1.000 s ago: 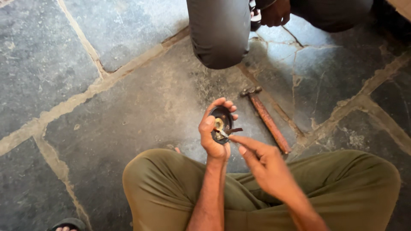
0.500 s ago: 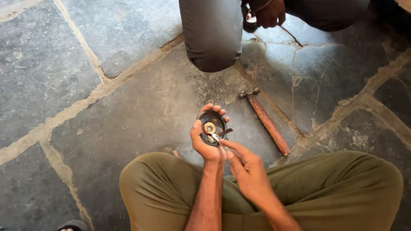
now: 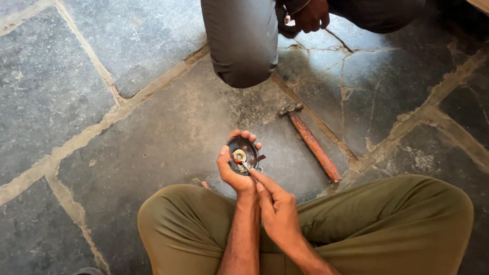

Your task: The person sits on the floor and uses a hammer and screwdriver to disassemble a small circular electrical component. They remove the outer casing and then pull out the internal copper windings by hand.

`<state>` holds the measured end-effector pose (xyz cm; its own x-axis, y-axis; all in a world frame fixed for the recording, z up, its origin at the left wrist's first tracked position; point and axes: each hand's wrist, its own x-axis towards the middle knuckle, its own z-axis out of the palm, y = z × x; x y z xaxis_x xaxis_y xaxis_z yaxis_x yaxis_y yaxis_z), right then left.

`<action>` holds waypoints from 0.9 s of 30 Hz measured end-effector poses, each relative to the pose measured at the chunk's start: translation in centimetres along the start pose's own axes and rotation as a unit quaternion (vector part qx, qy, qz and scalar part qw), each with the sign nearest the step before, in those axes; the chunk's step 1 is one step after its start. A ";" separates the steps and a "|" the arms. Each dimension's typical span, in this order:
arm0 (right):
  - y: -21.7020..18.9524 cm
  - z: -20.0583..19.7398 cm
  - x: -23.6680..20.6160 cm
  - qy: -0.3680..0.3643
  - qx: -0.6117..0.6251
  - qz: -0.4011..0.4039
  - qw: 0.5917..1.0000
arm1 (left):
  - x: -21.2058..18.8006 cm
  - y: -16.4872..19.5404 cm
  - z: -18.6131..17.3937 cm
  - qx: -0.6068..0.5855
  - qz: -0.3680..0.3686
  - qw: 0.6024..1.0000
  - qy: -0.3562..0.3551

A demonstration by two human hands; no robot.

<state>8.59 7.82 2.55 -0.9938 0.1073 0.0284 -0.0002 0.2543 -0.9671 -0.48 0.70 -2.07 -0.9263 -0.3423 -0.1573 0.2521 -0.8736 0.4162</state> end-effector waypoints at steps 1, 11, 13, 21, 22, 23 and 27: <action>0.2 0.1 0.0 -0.002 0.006 0.009 1.000 | 0.0 -0.1 -0.1 0.002 0.002 1.000 0.001; -0.7 -0.6 0.0 0.003 -0.048 0.060 0.997 | 0.1 -0.6 -0.3 0.036 -0.003 0.999 -0.040; -1.0 -0.6 0.0 0.013 -0.083 0.063 0.994 | 0.1 -0.6 -0.1 0.056 0.005 0.997 -0.058; -0.9 1.0 -0.4 0.058 -0.063 0.007 0.996 | 0.1 -1.0 -0.9 0.042 0.006 0.999 -0.021; -0.6 1.1 0.1 0.074 -0.061 -0.009 0.995 | 0.1 -1.3 -1.0 0.052 0.030 0.998 -0.017; -0.3 1.2 0.8 0.089 -0.060 -0.022 0.994 | -0.1 -1.6 -1.1 0.063 0.054 0.997 -0.010; 0.8 1.0 1.7 0.059 -0.009 0.003 0.998 | -0.6 -2.0 -1.0 0.076 0.041 0.996 -0.010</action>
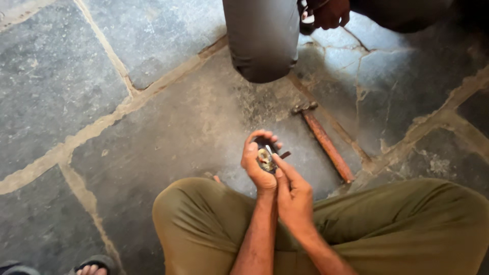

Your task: The person sits on the floor and uses a hammer and screwdriver to disassemble a small circular electrical component. They remove the outer casing and then pull out the internal copper windings by hand.

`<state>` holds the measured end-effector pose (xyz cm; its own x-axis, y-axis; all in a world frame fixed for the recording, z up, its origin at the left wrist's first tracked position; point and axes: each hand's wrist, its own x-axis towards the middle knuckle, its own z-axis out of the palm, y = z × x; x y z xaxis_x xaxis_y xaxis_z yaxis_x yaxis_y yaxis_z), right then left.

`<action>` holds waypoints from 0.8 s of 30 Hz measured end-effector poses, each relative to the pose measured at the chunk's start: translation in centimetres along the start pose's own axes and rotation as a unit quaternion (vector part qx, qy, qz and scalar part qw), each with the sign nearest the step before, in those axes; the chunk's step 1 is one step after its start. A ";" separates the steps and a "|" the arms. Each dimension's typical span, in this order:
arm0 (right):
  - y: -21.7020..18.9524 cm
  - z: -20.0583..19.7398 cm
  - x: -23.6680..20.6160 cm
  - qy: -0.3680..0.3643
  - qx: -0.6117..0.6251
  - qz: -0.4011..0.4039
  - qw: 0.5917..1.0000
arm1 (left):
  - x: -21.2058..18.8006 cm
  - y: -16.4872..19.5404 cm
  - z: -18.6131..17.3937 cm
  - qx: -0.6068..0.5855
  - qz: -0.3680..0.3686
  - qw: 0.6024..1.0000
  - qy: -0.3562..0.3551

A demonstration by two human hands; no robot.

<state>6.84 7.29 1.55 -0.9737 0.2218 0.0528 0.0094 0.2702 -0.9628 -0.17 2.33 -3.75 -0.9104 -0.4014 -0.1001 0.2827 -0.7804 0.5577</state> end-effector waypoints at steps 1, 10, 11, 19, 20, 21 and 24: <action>0.1 -0.3 -0.3 0.005 -0.001 -0.010 1.000 | -0.1 0.0 0.2 -0.004 0.002 1.000 -0.006; 2.9 -6.0 1.0 0.028 -0.007 0.058 0.998 | 2.5 0.6 -0.2 0.039 -0.247 0.964 0.089; 3.5 -6.6 1.9 0.030 -0.002 0.050 0.998 | 2.6 0.4 -0.4 0.047 -0.294 0.950 0.099; 4.4 -9.5 3.1 0.017 -0.128 -0.034 0.991 | 2.6 -2.7 -1.0 0.428 -0.316 0.843 -0.078; 4.0 -10.0 3.3 0.017 -0.155 -0.064 0.986 | 2.9 -2.7 -1.2 0.438 -0.329 0.829 -0.108; 3.5 -10.5 3.6 0.017 -0.181 -0.092 0.979 | 3.3 -2.6 -1.4 0.448 -0.343 0.814 -0.138; 2.1 -11.8 5.2 0.000 -0.193 -0.081 0.978 | 4.4 -2.3 -1.7 0.629 -0.211 0.691 -0.288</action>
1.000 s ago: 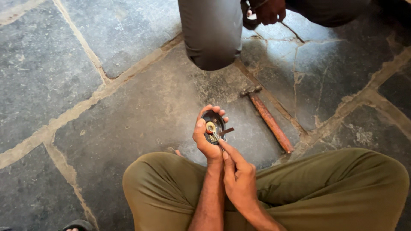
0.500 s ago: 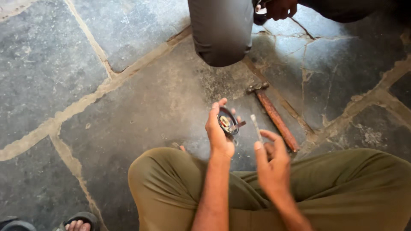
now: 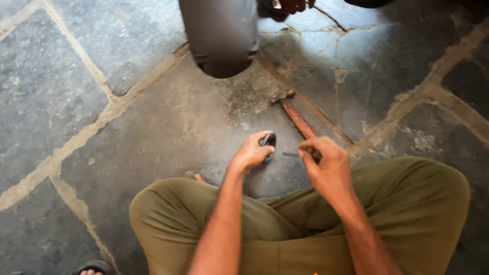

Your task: The person sits on the floor and uses a hammer and screwdriver to disassemble a small circular electrical component. They remove the outer casing and then pull out the internal copper windings by hand.

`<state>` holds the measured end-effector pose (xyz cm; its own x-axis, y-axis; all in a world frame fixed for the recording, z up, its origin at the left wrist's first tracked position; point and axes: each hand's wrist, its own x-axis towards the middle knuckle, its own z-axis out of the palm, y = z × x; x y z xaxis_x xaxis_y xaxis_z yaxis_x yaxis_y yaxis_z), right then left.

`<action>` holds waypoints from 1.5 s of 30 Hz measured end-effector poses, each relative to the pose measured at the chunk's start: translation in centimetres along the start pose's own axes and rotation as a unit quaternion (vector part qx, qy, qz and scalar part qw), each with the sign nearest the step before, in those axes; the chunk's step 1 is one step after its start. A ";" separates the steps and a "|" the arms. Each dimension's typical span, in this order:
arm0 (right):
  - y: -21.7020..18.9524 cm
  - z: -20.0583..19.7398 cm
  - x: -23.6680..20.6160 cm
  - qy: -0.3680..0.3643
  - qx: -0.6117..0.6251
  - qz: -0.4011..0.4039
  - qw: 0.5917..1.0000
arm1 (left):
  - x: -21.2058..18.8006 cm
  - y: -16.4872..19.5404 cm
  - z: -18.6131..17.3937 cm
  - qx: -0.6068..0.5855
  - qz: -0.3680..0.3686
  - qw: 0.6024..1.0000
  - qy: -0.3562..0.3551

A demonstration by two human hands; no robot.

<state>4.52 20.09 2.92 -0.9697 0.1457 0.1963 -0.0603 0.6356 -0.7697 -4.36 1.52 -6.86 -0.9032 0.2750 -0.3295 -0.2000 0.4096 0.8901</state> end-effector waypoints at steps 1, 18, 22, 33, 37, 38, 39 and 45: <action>-0.1 -0.5 0.7 -0.001 0.013 -0.013 1.000 | 0.2 0.1 -0.6 0.066 0.017 0.997 -0.018; 2.9 3.3 3.8 -0.036 0.097 -0.096 0.990 | -0.1 1.7 -6.2 0.306 -0.113 0.921 -0.212; 2.8 4.4 3.7 -0.044 0.122 -0.097 0.987 | -0.4 2.5 -6.0 0.318 -0.097 0.923 -0.192; 2.8 4.6 3.9 -0.061 0.146 -0.054 0.986 | -0.8 3.5 -4.7 0.320 -0.003 0.933 -0.164; 2.8 4.5 4.1 -0.061 0.145 -0.054 0.986 | -0.8 3.0 -4.7 0.309 0.025 0.935 -0.170; 2.8 4.5 4.2 -0.064 0.145 -0.047 0.986 | -0.8 2.9 -4.7 0.303 0.030 0.937 -0.169; 2.8 4.4 4.2 -0.066 0.144 -0.039 0.987 | -0.7 2.9 -4.7 0.297 0.035 0.939 -0.169; 2.5 3.7 4.3 -0.080 0.127 -0.076 0.986 | -1.0 3.1 -4.4 0.291 0.044 0.939 -0.177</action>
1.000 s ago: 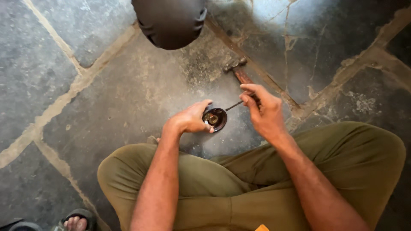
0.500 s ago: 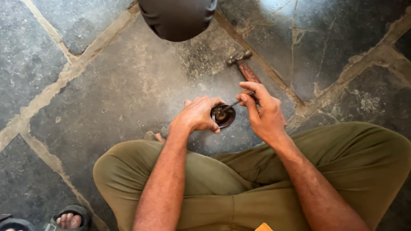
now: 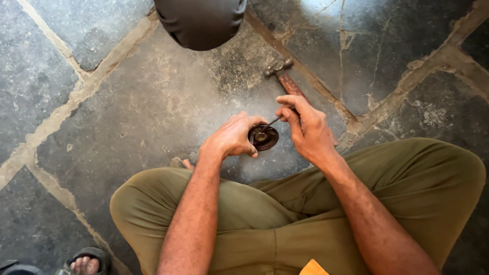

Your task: The person sits on the floor and uses a hammer and screwdriver to disassemble a small circular electrical component. They remove the outer casing and then pull out the internal copper windings by hand.

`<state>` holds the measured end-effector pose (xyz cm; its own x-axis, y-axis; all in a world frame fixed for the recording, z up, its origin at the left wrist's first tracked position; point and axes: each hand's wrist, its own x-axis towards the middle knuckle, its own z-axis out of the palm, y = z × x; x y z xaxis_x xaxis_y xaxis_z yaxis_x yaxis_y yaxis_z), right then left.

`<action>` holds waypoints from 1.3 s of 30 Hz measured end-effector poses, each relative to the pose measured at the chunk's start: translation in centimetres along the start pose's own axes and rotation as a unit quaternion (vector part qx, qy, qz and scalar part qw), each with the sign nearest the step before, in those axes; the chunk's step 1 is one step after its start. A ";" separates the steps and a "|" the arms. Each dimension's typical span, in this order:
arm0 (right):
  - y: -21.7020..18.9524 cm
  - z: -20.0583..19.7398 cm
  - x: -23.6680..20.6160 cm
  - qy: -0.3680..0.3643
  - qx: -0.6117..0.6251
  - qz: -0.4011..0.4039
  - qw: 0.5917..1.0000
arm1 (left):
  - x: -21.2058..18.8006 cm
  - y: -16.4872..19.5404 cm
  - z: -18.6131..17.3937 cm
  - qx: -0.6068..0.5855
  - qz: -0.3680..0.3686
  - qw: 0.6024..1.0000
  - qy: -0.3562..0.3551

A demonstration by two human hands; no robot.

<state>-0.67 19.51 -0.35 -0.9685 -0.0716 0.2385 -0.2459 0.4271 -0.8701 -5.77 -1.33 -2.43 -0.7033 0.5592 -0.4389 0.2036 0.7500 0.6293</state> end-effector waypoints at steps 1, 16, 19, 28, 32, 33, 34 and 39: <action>-0.1 -0.1 0.0 -0.005 -0.004 -0.006 1.000 | -0.1 0.1 0.0 0.001 -0.006 1.000 -0.001; -1.9 -1.2 1.1 -0.072 -0.086 -0.075 0.991 | -0.3 0.4 1.8 0.079 0.072 0.986 0.129; -2.1 -1.3 1.6 -0.089 -0.092 -0.084 0.988 | -0.7 0.5 1.9 0.077 0.079 0.984 0.138; -3.4 -1.4 -0.7 -0.070 -0.103 -0.111 0.986 | -1.3 1.6 2.5 0.098 0.107 0.980 0.137; -3.9 -1.5 -1.3 -0.048 -0.115 -0.149 0.981 | -1.1 1.6 2.4 0.151 0.132 0.957 0.207; -4.0 -1.5 -1.4 -0.046 -0.118 -0.149 0.981 | -1.0 1.6 2.4 0.168 0.128 0.951 0.227; -4.0 -1.4 -1.4 -0.047 -0.116 -0.137 0.983 | -0.9 1.6 2.4 0.160 0.122 0.953 0.226; -4.0 -1.0 -1.4 -0.060 -0.096 -0.068 0.991 | -0.9 1.5 2.5 0.125 0.033 0.978 0.164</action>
<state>1.72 18.81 3.22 -0.9273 -0.2417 0.2856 -0.3739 0.5686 -0.7327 -3.13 0.21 -2.74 -0.8553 0.4965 -0.1481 0.3869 0.8022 0.4547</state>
